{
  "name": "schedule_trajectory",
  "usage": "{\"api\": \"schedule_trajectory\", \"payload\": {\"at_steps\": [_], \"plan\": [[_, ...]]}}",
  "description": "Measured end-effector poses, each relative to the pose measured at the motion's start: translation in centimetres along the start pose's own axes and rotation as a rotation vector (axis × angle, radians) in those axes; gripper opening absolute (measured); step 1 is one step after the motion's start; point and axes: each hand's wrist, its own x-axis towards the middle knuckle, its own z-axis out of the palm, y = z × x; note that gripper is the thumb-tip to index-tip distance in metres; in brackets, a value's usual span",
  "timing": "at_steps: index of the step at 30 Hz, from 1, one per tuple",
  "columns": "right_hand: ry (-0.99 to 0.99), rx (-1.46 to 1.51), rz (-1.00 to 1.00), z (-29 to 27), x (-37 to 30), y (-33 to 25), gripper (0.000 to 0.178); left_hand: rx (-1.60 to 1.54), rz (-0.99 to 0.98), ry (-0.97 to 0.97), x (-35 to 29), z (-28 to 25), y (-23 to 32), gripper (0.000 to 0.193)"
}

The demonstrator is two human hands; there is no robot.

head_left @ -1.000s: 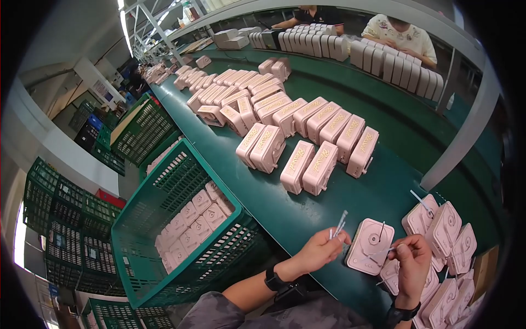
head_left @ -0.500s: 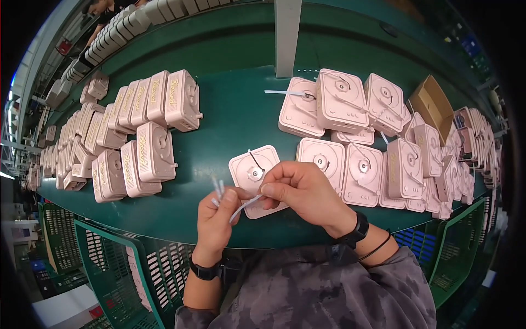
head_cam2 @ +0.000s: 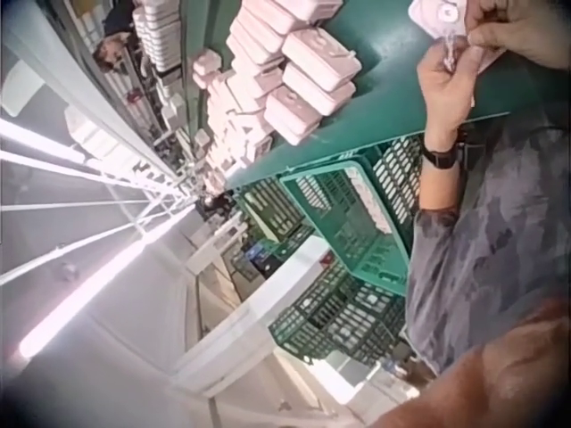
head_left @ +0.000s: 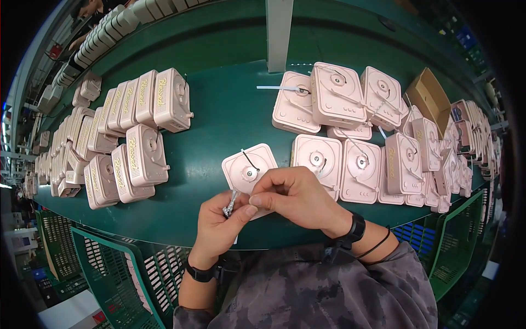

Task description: The person assembles record players by hand, inserting light strips into the base and pressing them into place. After repeating this with several devices, the person moves a green crate into position and stacks the finished record players inside it.

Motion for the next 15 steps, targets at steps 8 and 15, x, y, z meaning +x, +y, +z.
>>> {"api": "schedule_trajectory", "payload": {"at_steps": [8,15], "plan": [[0.327,-0.822,-0.429,-0.7,3.7,-0.7,0.011,-0.035,0.019,0.24,0.9,-2.4,-1.2,0.012],[0.291,-0.981,-0.516,0.1,5.5,1.1,0.011,0.085,0.073,0.277,2.8,-2.7,-2.3,0.015]]}}
